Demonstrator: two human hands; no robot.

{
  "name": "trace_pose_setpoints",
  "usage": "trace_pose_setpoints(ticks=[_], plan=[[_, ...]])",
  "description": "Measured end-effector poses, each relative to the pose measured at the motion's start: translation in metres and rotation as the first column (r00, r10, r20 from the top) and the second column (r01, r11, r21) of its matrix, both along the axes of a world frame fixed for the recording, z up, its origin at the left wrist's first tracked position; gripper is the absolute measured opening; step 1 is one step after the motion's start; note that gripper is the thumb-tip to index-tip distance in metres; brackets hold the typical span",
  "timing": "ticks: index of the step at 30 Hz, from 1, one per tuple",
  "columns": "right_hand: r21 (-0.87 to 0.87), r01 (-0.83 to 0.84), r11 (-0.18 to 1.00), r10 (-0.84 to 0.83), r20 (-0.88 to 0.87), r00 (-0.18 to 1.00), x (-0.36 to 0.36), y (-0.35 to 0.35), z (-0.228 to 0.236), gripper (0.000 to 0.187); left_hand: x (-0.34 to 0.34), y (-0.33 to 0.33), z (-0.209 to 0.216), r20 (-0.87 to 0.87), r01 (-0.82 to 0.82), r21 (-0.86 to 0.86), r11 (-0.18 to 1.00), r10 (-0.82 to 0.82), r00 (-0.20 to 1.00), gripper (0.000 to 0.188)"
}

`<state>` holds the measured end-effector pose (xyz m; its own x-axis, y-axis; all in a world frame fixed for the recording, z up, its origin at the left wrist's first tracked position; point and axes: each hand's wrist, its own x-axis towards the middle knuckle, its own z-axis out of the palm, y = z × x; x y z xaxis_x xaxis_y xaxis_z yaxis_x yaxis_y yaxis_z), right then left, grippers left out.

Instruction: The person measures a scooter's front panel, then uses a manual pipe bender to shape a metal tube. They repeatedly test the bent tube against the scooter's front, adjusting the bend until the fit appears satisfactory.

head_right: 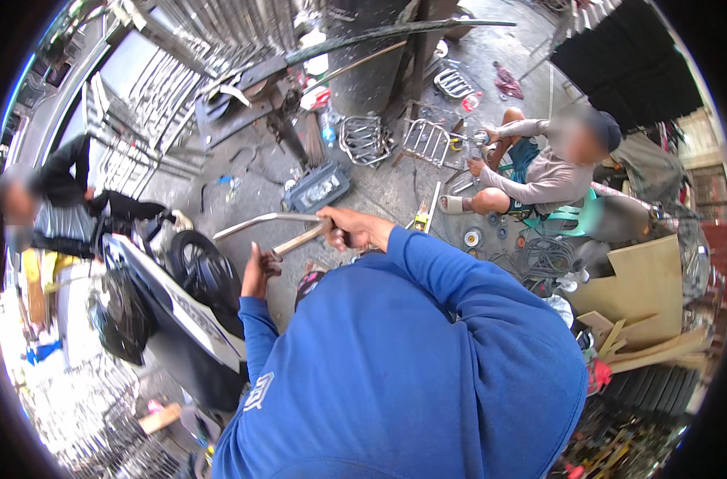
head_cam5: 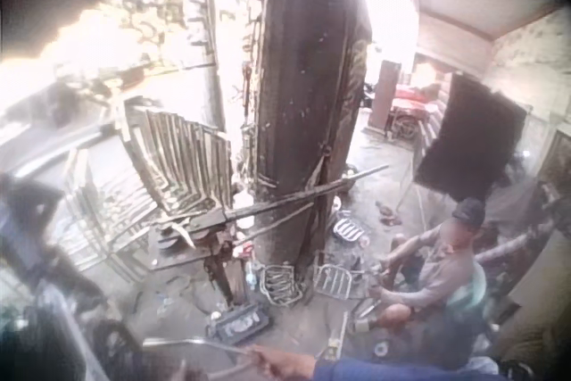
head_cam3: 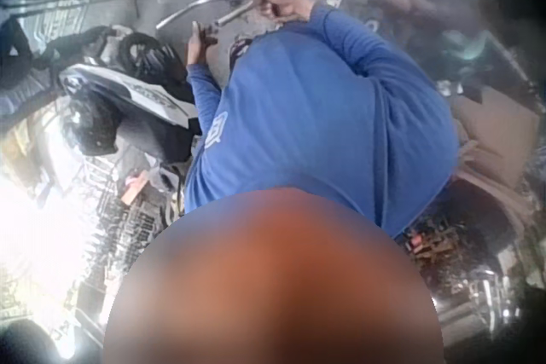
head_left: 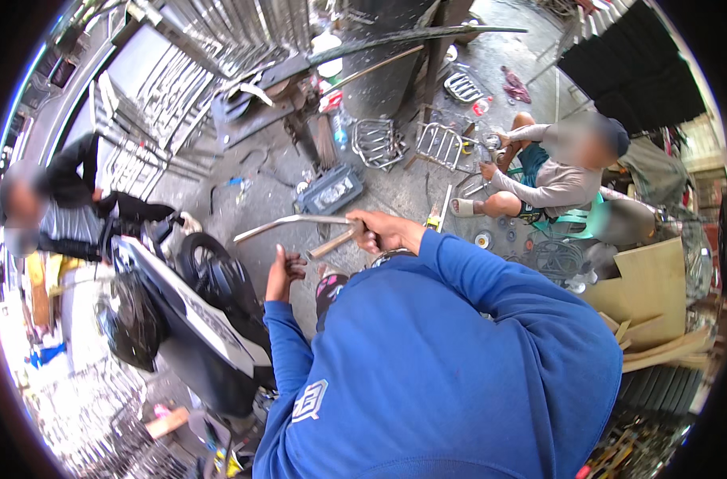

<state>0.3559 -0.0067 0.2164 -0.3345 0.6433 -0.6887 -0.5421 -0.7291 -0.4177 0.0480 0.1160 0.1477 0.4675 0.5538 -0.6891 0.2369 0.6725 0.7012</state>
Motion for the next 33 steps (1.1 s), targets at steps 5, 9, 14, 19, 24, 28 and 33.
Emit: trace_pose_setpoints(ticks=[5, 9, 14, 19, 24, 28, 33], plan=[[0.109, -0.068, 0.992, 0.078, -0.088, 0.993, 0.021, 0.002, 0.029, 0.045, 0.035, 0.042, -0.028, 0.155, -0.3, 0.487, 0.82, 0.257, 0.954, 0.077], [0.229, 0.026, 0.973, 0.022, -0.204, 0.979, 0.02, 0.021, 0.013, 0.044, 0.074, 0.09, 0.007, 0.65, -0.52, 0.066, 0.852, 0.358, 0.67, 0.054], [0.083, 0.385, 0.919, -0.38, -0.071, 0.922, 0.031, 0.038, -0.038, 0.048, 0.096, 0.138, 0.059, 0.572, -0.681, 0.323, 0.657, 0.437, 0.694, 0.052], [0.02, 0.512, 0.859, -0.482, 0.367, 0.796, 0.129, 0.027, -0.121, 0.037, 0.105, 0.179, 0.082, 0.289, -0.445, 0.816, 0.369, 0.407, 0.867, 0.062], [0.151, 0.475, 0.867, -0.45, 0.647, 0.616, 0.289, 0.024, -0.194, 0.032, 0.158, 0.166, 0.057, -0.079, -0.099, 0.871, 0.481, 0.336, 0.938, 0.026], [0.185, 0.419, 0.889, -0.376, 0.817, 0.438, 0.434, 0.036, -0.191, 0.038, 0.222, 0.136, 0.044, -0.593, 0.592, 0.803, 0.063, 0.174, 0.786, 0.025], [0.251, 0.362, 0.898, -0.394, 0.825, 0.405, 0.574, 0.056, -0.153, 0.028, 0.283, 0.12, 0.063, -0.472, 0.371, 0.863, 0.344, 0.285, 0.834, 0.036]])
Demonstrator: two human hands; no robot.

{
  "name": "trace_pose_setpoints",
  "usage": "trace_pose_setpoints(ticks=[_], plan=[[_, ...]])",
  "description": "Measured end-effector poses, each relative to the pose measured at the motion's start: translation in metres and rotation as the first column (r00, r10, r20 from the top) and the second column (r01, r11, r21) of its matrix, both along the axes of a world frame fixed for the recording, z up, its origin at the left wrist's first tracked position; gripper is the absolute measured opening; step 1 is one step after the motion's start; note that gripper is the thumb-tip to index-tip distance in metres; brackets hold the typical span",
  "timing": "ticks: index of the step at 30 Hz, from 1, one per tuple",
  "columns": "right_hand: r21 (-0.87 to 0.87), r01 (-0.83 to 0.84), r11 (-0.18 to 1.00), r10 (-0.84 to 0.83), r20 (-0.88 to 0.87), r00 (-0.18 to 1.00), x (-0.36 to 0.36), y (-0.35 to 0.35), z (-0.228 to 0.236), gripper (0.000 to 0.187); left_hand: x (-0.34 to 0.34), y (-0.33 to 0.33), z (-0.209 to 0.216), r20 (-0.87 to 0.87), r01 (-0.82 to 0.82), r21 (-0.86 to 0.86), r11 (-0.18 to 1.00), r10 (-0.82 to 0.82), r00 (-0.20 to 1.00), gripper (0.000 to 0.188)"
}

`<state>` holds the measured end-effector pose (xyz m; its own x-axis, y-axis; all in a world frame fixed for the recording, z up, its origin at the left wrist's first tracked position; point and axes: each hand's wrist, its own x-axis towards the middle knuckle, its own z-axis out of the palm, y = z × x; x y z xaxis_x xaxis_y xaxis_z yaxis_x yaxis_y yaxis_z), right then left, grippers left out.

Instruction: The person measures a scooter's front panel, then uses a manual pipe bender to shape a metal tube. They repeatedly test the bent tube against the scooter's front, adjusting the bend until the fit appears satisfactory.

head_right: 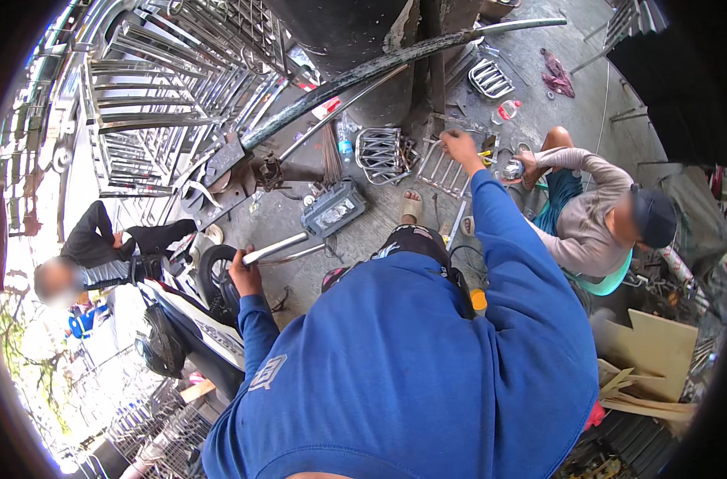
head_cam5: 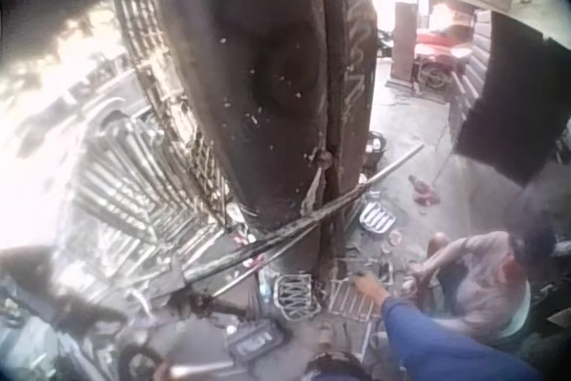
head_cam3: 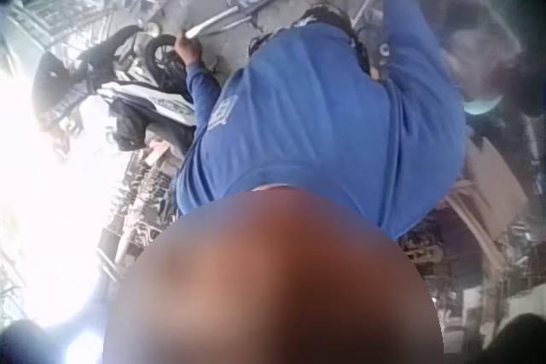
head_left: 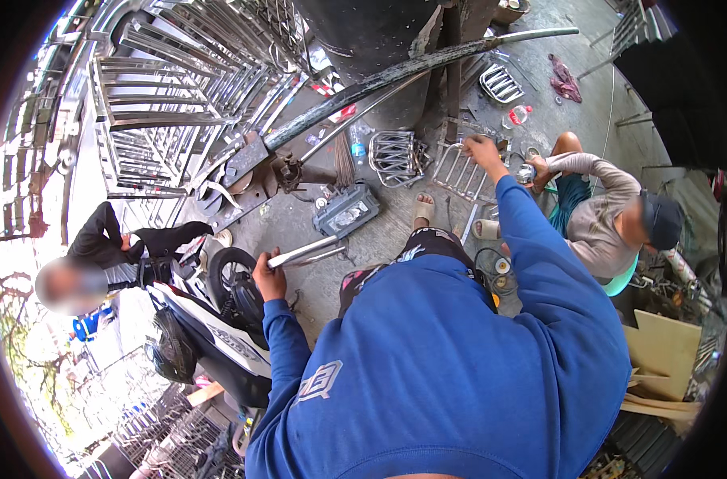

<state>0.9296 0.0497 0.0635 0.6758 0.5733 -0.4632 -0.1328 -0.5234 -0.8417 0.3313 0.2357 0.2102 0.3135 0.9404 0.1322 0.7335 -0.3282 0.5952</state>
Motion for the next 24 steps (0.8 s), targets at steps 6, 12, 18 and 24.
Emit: trace_pose_setpoints(ticks=[6, 12, 18, 24], plan=[[-0.078, -0.031, 0.996, 0.028, -0.036, 0.999, 0.039, 0.019, -0.013, 0.028, 0.04, -0.021, 0.001, 0.158, -0.059, -0.255, 0.965, 0.102, 0.982, 0.026], [-0.156, -0.422, 0.893, 0.447, 0.191, 0.874, -0.043, 0.034, -0.051, 0.03, 0.063, -0.052, -0.014, 0.206, -0.13, -0.501, 0.856, 0.264, 0.942, 0.018], [-0.066, -0.613, 0.788, 0.612, 0.197, 0.766, -0.095, 0.106, -0.046, 0.032, 0.049, -0.073, 0.004, 0.158, -0.267, -0.402, 0.876, 0.354, 0.922, 0.019], [-0.017, -0.598, 0.801, 0.598, 0.016, 0.801, -0.089, 0.187, -0.062, 0.028, 0.017, -0.109, 0.0, 0.214, -0.491, -0.315, 0.812, 0.565, 0.797, 0.025]])
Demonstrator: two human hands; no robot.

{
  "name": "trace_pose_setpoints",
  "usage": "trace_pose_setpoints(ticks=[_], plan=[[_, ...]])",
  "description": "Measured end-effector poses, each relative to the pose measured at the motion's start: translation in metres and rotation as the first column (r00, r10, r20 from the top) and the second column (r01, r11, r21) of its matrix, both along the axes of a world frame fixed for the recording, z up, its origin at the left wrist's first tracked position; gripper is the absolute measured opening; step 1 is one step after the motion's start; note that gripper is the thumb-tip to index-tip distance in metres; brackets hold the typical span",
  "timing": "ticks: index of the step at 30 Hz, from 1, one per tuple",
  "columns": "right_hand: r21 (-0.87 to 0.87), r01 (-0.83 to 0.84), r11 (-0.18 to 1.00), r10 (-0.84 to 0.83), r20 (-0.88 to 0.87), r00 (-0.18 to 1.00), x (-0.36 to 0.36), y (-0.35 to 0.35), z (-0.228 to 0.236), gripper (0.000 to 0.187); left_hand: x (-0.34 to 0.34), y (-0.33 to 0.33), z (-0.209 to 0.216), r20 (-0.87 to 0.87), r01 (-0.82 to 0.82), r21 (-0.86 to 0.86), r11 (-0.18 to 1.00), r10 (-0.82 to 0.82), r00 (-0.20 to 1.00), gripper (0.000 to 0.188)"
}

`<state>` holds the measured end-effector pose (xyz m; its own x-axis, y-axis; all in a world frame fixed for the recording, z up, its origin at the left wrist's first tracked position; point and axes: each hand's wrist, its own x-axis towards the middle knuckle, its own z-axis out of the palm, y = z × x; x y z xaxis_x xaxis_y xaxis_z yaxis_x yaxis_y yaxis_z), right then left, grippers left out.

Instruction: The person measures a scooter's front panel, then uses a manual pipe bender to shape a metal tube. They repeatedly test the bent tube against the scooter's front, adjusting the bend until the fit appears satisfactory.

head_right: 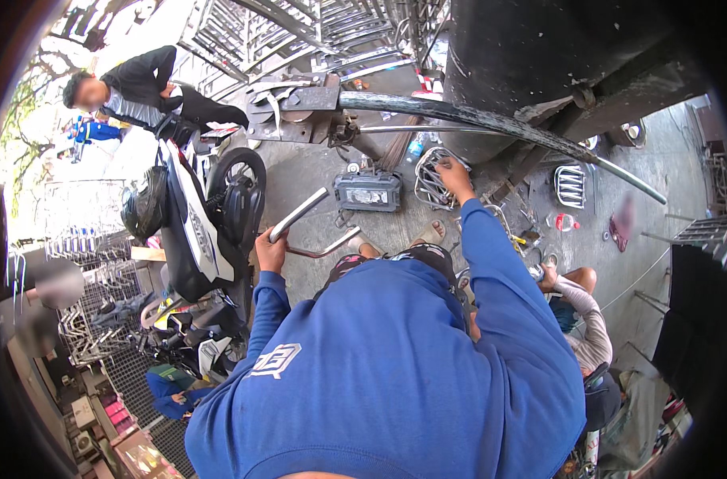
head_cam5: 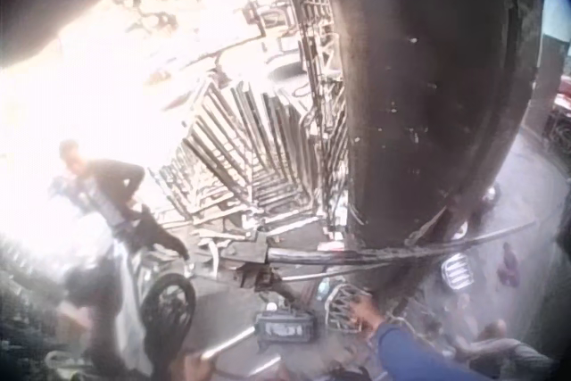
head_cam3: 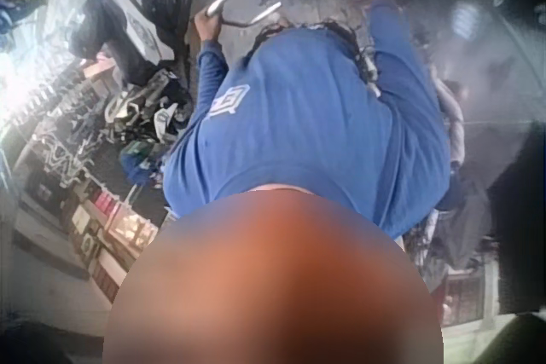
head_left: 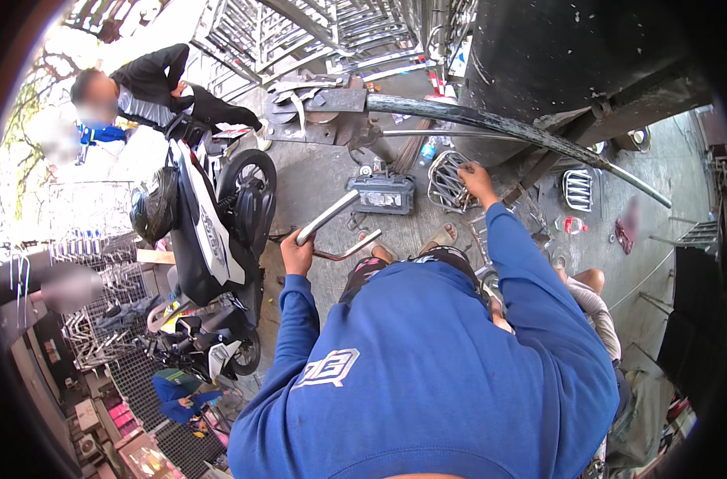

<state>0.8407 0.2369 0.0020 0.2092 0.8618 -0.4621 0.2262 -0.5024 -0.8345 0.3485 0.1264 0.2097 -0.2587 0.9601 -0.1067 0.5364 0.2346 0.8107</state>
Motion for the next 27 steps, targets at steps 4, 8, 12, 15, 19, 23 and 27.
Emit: trace_pose_setpoints(ticks=[4, 8, 12, 15, 19, 23, 27], plan=[[-0.178, 0.143, 0.974, -0.16, -0.084, 0.984, 0.018, -0.02, -0.026, 0.025, -0.029, -0.029, -0.046, -0.045, -0.137, -0.084, 0.987, 0.133, 0.99, 0.036], [-0.041, 0.313, 0.949, -0.278, 0.363, 0.89, 0.033, -0.086, -0.03, 0.048, -0.045, -0.055, -0.107, -0.007, 0.012, -0.24, 0.971, -0.014, 1.0, 0.047], [0.134, 0.631, 0.764, -0.639, 0.289, 0.712, 0.087, -0.125, -0.005, 0.049, -0.06, -0.061, -0.143, -0.015, 0.063, -0.452, 0.89, -0.079, 0.997, 0.047], [0.359, 0.69, 0.629, -0.777, 0.305, 0.55, 0.154, -0.101, 0.018, 0.041, -0.069, -0.062, -0.138, -0.098, 0.036, -0.547, 0.837, -0.106, 0.989, 0.046], [0.16, 0.532, 0.832, -0.502, 0.624, 0.598, 0.247, -0.072, 0.087, 0.029, -0.055, -0.076, -0.118, -0.349, -0.017, -0.61, 0.792, -0.249, 0.903, 0.05], [-0.094, 0.206, 0.974, -0.207, -0.009, 0.978, 0.313, -0.066, 0.183, 0.042, -0.008, -0.079, -0.102, -0.477, -0.013, -0.542, 0.841, -0.295, 0.828, 0.06], [0.383, 0.326, 0.864, -0.501, 0.604, 0.62, 0.37, 0.002, 0.212, 0.042, 0.042, -0.058, -0.084, -0.428, 0.027, -0.618, 0.786, -0.365, 0.827, 0.055]])
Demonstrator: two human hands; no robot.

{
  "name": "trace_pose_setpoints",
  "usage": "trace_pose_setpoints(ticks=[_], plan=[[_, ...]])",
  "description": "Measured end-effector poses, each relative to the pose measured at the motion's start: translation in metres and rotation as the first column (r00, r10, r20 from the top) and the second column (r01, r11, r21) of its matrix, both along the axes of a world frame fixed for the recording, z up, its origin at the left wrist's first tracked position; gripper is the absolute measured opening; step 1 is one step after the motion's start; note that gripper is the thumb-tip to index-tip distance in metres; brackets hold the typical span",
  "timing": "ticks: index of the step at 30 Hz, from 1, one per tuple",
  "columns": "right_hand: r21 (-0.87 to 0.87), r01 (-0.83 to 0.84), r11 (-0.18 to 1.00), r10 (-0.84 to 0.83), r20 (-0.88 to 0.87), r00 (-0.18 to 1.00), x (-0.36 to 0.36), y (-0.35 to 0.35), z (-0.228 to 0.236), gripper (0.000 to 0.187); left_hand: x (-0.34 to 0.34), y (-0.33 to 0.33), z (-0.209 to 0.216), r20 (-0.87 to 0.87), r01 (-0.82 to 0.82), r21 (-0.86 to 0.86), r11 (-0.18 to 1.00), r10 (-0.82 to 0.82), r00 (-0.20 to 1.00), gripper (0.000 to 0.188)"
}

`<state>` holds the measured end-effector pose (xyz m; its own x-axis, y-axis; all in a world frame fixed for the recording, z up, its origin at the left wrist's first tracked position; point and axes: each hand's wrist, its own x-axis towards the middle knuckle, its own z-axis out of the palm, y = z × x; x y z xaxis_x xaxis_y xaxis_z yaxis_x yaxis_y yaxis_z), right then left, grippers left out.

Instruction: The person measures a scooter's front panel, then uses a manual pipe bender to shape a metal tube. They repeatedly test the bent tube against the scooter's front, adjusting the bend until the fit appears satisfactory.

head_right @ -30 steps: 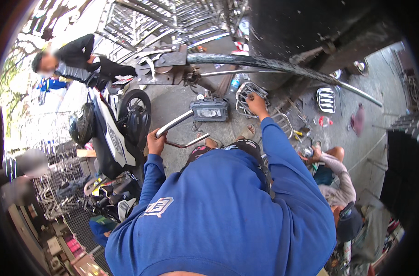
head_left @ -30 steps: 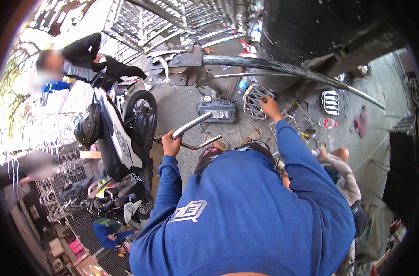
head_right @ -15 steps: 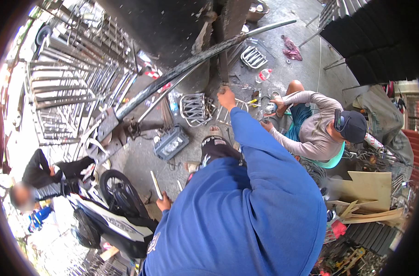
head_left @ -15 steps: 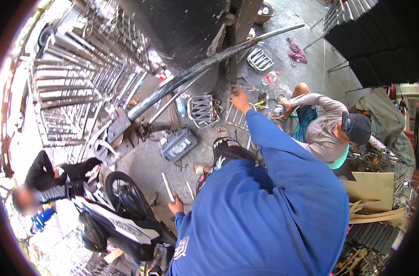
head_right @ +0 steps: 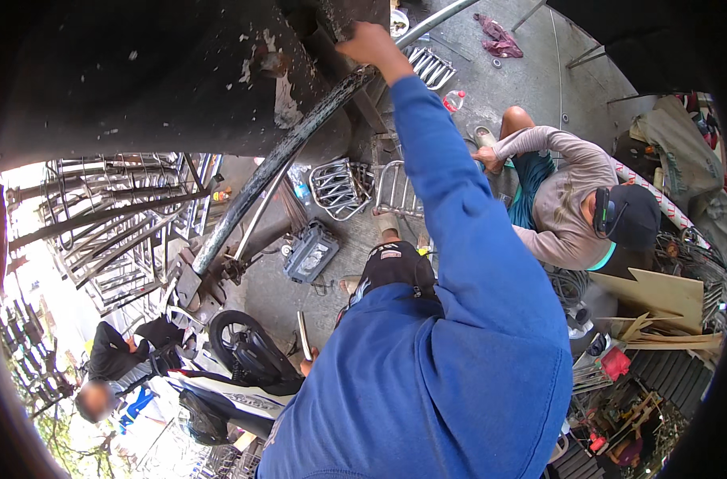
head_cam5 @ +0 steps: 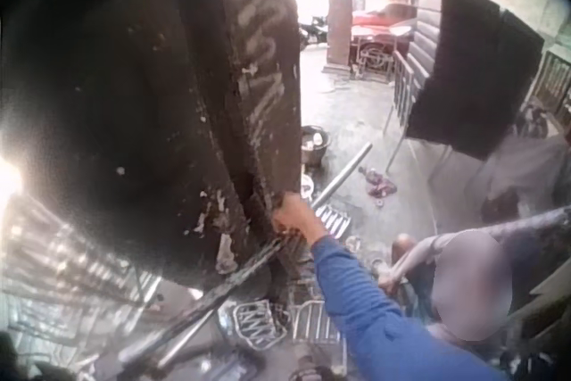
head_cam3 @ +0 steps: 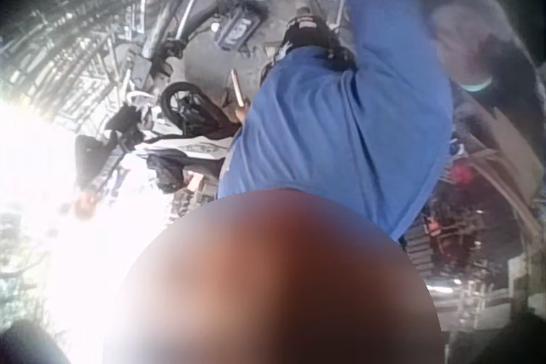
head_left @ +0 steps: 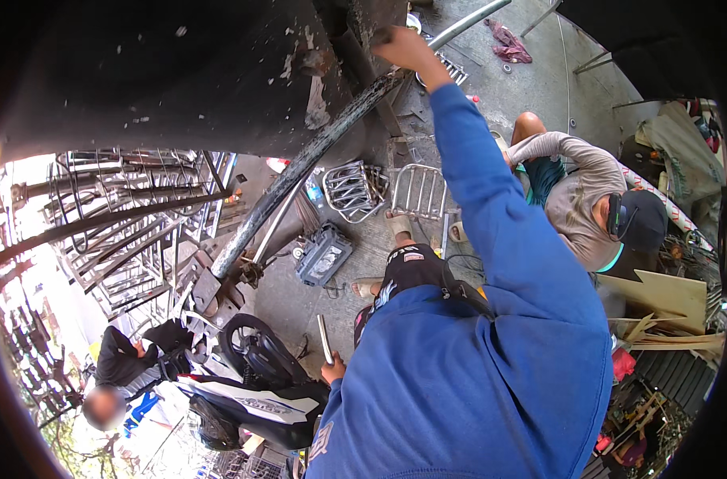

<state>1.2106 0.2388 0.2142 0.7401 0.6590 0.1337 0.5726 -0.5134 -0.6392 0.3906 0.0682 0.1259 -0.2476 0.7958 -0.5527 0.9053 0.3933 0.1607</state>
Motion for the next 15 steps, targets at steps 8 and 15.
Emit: trace_pose_setpoints(ticks=[8, 15], plan=[[-0.17, 0.073, 0.983, -0.097, -0.14, 0.985, 0.011, 0.093, -0.104, 0.057, 0.05, 0.041, 0.007, 0.335, -0.15, 0.084, 0.985, 0.114, 0.935, 0.047], [-0.006, 0.036, 0.999, -0.036, 0.081, 0.996, 0.013, 0.08, -0.097, 0.075, 0.029, 0.052, -0.037, 0.288, -0.031, 0.114, 0.993, -0.003, 0.958, 0.05]])
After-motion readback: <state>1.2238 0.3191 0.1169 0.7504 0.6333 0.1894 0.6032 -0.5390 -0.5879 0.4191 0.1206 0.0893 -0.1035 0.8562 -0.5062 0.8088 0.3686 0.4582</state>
